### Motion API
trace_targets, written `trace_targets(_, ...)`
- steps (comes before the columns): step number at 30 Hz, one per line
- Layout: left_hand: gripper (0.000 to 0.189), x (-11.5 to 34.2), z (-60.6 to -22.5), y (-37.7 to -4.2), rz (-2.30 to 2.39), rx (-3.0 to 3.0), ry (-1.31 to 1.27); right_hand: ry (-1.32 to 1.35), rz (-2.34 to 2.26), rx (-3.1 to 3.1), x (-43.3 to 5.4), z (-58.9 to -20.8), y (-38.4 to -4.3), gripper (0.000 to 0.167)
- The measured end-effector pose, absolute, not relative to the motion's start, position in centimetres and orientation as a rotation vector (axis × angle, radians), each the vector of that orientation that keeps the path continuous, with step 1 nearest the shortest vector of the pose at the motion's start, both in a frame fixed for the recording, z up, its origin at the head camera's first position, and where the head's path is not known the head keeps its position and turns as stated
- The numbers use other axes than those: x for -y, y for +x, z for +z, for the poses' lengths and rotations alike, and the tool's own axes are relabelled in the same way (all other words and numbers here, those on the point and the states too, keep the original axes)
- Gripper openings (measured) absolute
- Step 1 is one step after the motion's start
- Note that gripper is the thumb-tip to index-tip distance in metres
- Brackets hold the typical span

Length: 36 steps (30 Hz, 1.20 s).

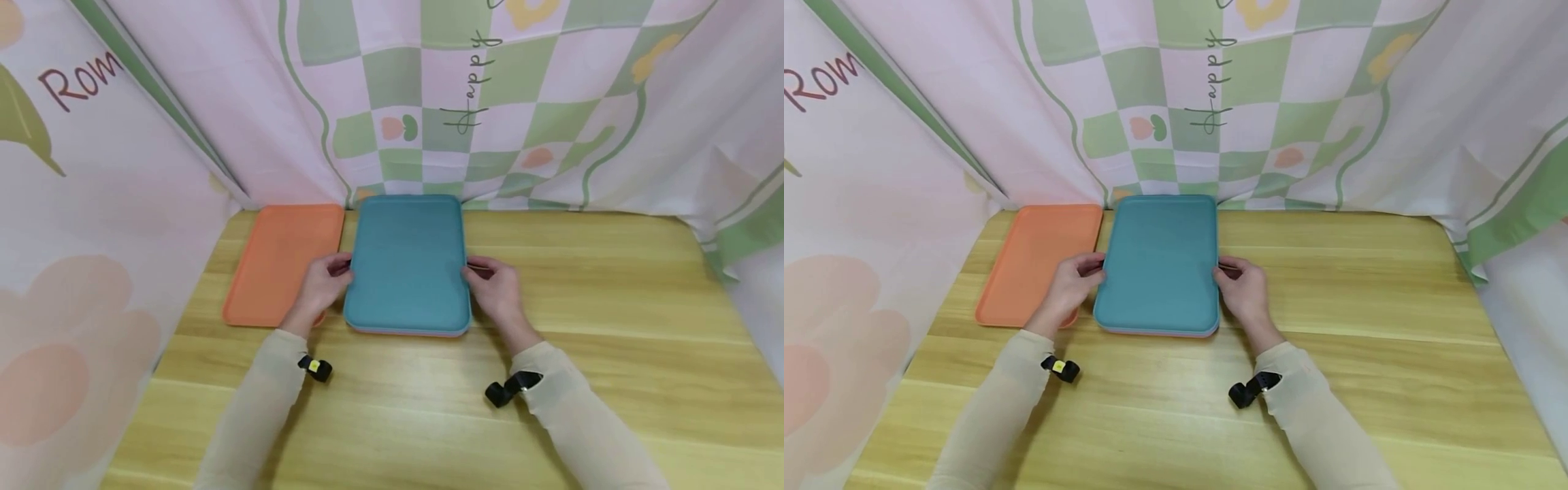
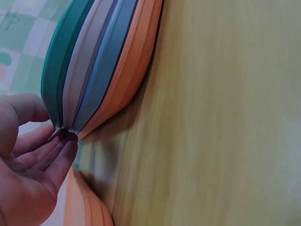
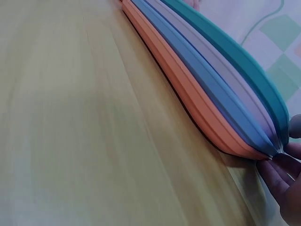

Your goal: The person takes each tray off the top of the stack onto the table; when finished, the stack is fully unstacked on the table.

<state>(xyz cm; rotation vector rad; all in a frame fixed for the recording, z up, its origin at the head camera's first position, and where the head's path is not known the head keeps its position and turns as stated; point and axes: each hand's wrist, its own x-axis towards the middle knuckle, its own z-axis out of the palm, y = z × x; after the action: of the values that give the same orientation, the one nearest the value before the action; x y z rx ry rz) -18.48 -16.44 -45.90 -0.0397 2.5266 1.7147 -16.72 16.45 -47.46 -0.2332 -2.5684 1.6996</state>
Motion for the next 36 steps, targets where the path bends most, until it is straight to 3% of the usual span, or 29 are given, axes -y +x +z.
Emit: trace_targets(36,0.044,21.3,-46.3,-18.6,1.558,-2.598,-0.061,-0.251,1.782,2.527,-11.4,-47.8,-17.4,0.033)
